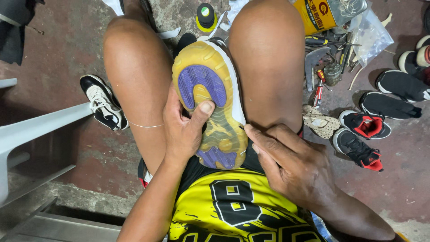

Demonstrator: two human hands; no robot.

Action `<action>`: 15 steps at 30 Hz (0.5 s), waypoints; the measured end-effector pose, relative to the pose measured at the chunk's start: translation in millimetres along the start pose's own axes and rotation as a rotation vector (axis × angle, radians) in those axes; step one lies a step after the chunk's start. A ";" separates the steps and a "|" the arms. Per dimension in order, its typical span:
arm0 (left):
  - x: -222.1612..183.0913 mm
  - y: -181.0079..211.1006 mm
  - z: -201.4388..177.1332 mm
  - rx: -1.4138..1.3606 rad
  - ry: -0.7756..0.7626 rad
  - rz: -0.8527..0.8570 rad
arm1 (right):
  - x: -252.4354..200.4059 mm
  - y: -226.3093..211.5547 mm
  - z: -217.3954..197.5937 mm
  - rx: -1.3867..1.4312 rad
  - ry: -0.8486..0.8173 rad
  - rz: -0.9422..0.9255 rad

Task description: The person uses a hand-held tool to press and re-attach the sole of a sneaker while holding it in their hands.

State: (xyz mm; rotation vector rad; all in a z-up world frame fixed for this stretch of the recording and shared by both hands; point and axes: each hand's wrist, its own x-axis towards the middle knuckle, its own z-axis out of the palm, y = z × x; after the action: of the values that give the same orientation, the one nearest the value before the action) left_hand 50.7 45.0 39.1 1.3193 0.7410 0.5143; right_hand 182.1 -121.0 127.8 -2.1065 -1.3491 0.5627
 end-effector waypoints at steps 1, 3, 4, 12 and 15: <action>-0.3 0.1 0.2 0.001 0.004 0.002 | 1.1 0.6 0.4 0.006 0.004 -0.002; -0.3 -0.3 1.4 -0.009 0.012 -0.022 | 4.2 3.1 1.7 0.019 0.012 -0.006; -0.2 -0.3 2.0 -0.013 0.016 -0.034 | 5.5 4.0 2.0 0.020 0.019 -0.012; 1.0 -2.9 5.8 -0.024 0.033 -0.062 | 14.7 12.0 7.1 0.067 0.106 -0.080; 2.0 -4.4 6.3 -0.015 0.046 -0.075 | 16.8 15.3 8.5 0.064 0.097 -0.081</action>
State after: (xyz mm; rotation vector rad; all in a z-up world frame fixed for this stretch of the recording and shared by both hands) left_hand 56.4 41.3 34.9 1.2644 0.8206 0.4906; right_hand 193.9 -108.7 110.6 -1.9916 -1.3377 0.4584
